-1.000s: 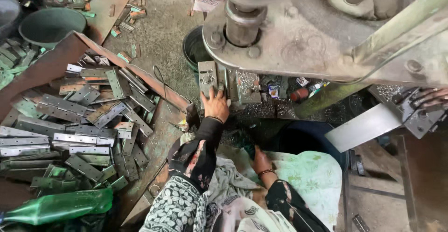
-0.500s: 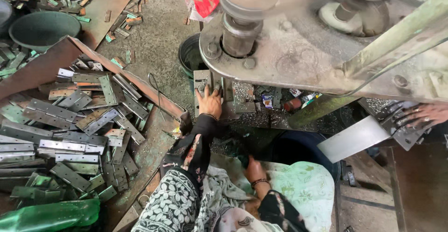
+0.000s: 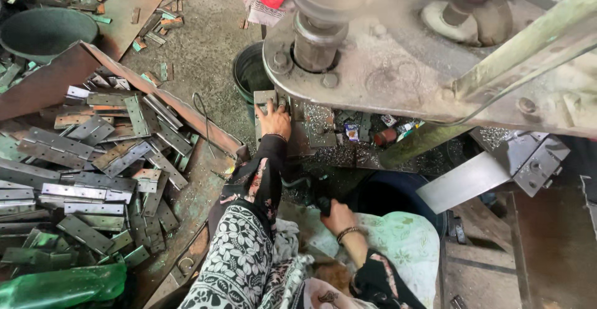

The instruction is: The person repeatedly picks up metal hinge pieces from a bin, places them into a press machine, and operates the lever to process them. Finished pieces are dropped into a pile on the floor. The cycle continues throughout the clip.

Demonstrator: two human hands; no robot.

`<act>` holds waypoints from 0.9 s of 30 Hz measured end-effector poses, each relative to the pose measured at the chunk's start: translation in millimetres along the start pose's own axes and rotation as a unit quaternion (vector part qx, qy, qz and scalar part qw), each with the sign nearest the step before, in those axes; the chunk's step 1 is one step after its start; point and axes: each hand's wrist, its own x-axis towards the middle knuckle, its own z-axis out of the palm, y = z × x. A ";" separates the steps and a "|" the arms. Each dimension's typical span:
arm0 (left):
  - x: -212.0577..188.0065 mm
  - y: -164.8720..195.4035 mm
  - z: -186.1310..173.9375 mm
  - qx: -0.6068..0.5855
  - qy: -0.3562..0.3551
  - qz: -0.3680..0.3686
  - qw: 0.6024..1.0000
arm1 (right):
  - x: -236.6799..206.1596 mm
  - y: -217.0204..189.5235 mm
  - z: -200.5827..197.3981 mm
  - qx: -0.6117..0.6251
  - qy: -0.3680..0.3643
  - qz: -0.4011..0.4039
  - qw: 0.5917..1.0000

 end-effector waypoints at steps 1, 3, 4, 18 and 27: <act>3.4 -0.8 -0.2 0.008 0.007 0.001 1.000 | 0.8 0.4 0.9 0.007 0.021 -0.001 1.000; 10.4 -3.3 -0.3 0.010 0.017 0.006 1.000 | 2.7 1.4 2.6 0.031 0.033 0.005 0.999; 12.8 -3.6 0.4 0.001 0.020 0.010 1.000 | 3.7 2.1 3.3 0.045 0.024 0.015 0.999; -21.1 -1.7 -20.8 0.004 -0.009 0.041 0.999 | -8.0 -3.2 -21.7 0.014 -0.054 0.038 0.998; -128.2 10.6 -6.0 -0.012 -0.025 0.126 0.992 | -23.3 -4.3 -47.3 0.009 -0.078 0.044 0.996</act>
